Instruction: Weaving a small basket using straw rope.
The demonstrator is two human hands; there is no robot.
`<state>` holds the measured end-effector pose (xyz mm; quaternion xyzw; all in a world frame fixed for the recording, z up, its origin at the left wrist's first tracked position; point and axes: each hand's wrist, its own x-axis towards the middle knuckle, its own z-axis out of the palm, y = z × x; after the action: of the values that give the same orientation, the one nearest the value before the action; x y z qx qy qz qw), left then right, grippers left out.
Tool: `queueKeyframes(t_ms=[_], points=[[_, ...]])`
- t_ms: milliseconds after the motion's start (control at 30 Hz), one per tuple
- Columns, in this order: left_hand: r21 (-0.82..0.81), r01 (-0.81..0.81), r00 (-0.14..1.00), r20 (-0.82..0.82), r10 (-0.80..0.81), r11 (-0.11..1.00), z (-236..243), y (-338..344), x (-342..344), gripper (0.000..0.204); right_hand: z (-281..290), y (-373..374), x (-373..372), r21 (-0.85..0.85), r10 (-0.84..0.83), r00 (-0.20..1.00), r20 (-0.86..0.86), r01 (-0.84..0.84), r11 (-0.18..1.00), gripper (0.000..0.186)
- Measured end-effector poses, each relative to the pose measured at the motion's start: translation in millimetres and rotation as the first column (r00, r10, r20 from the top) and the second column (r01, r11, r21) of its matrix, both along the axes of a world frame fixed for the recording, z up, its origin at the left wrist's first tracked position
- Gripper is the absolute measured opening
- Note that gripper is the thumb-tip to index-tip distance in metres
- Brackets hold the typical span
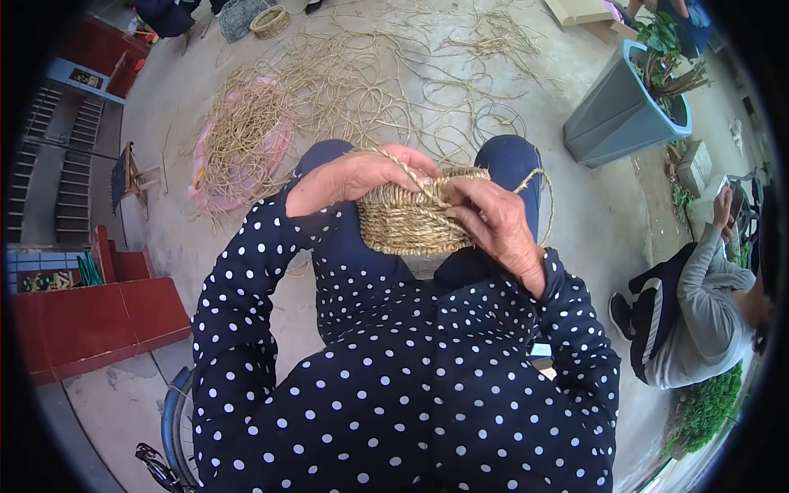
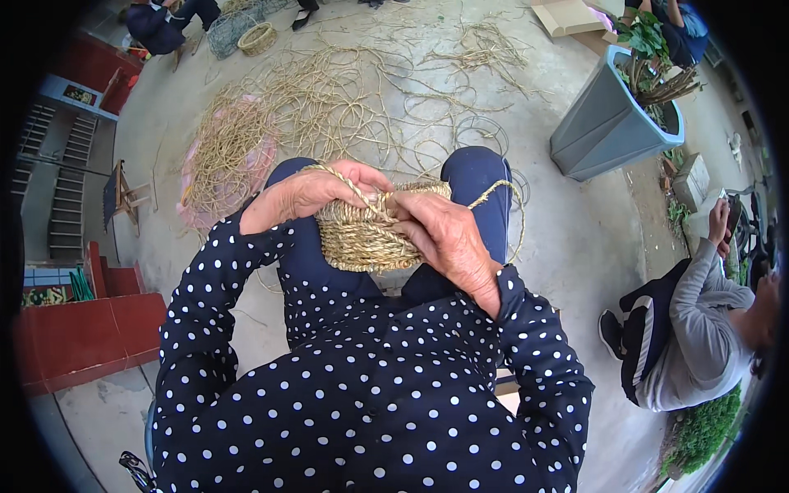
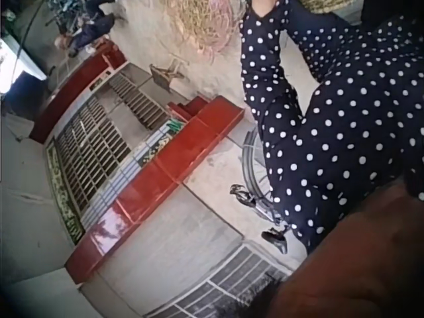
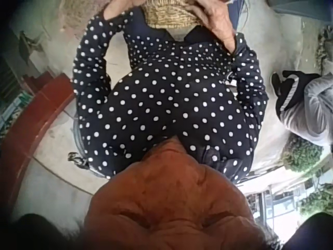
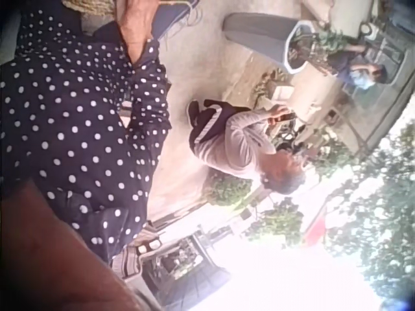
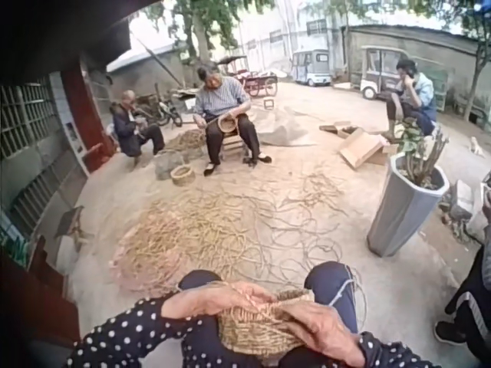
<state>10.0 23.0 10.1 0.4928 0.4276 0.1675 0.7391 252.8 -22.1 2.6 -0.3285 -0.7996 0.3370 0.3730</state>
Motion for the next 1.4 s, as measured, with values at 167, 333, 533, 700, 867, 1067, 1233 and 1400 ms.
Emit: queueKeyframes(t_ms=[167,333,533,700,867,1067,1233,1400], points=[[-0.047,0.107,0.988,0.120,-0.101,0.993,-27,10,-4,0.050,1,7,7,0.129,0.092,0.993,0.068,-0.100,0.987,0.022],[-0.079,0.144,0.978,0.161,-0.130,0.986,-25,10,-1,0.048,1,0,6,0.600,-0.013,0.884,0.468,-0.306,0.739,0.038],[-0.063,0.168,0.978,0.133,-0.159,0.984,-26,9,2,0.045,14,-39,-10,0.532,-0.277,0.636,0.721,-0.251,0.809,0.041],[-0.084,0.112,0.989,0.108,-0.103,0.990,-29,6,-1,0.043,2,-49,-27,0.590,-0.376,0.682,0.627,-0.101,0.801,0.036],[-0.187,0.154,0.987,0.069,-0.143,0.970,-22,-4,1,0.035,0,-64,-42,0.603,-0.451,0.758,0.471,0.097,0.792,0.039],[-0.223,0.404,0.915,0.085,-0.395,0.887,-28,9,1,0.024,-6,-71,-52,0.694,-0.533,0.679,0.504,0.049,0.718,0.028],[-0.287,0.405,0.914,0.118,-0.388,0.868,-54,19,6,0.024,-1,-68,-55,0.713,-0.582,0.626,0.519,0.058,0.699,0.026],[-0.293,0.297,0.953,0.041,-0.299,0.909,-45,18,12,0.020,4,-66,-25,0.465,-0.401,0.795,0.455,0.173,0.868,0.032]])
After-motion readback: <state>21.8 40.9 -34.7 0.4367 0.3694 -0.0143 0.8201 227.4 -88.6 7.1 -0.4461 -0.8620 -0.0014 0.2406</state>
